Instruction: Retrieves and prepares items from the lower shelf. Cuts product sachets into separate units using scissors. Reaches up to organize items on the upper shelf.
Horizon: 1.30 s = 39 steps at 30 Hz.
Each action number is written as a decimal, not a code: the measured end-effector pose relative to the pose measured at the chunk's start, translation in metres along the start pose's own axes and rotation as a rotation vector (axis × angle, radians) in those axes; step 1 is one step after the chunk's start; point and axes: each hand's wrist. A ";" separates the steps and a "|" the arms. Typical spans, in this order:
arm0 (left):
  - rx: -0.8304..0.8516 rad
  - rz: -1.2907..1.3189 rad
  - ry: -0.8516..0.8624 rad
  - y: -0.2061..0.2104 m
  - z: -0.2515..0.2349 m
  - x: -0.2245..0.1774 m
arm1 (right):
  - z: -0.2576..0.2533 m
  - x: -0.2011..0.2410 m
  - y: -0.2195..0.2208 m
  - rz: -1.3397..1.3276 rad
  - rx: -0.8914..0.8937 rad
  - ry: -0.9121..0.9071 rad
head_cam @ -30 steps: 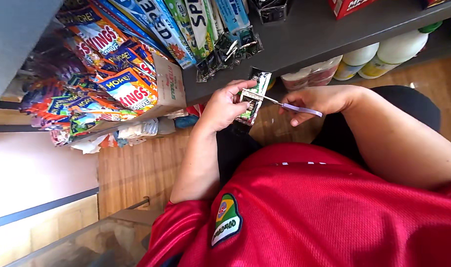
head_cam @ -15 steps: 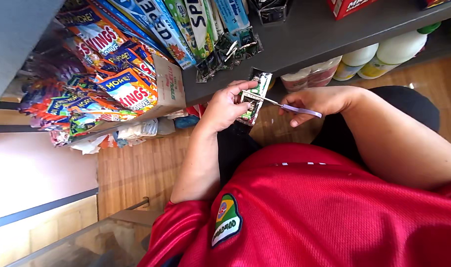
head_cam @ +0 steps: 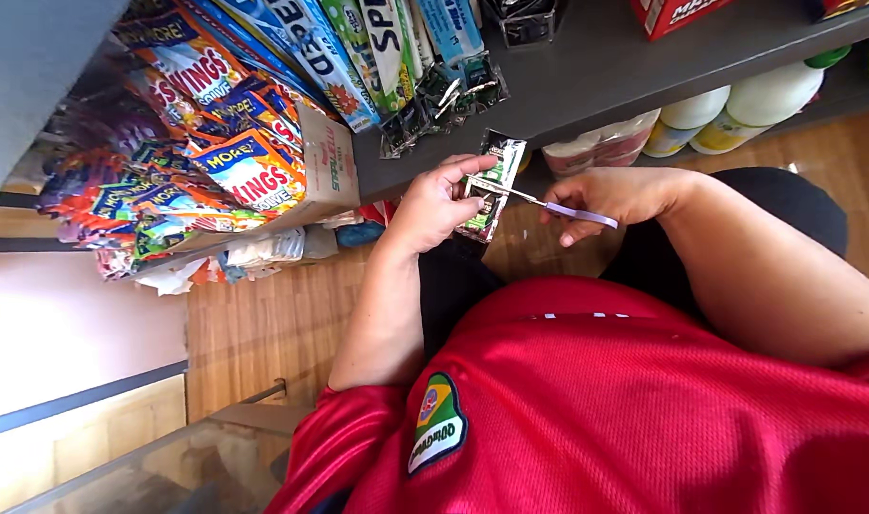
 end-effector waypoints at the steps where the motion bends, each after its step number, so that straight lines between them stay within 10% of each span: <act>1: 0.009 0.017 -0.002 0.000 0.000 0.000 | 0.000 0.000 0.000 0.000 0.005 0.001; 39: 0.281 0.395 -0.045 0.006 -0.007 0.021 | -0.008 -0.011 0.011 -0.095 0.046 -0.125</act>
Point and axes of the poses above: each hand's wrist, its own z-axis away from the middle knuckle, its own y-axis out of the palm, x = y × z, and after that the axes turned 9 degrees about -y, right-handed
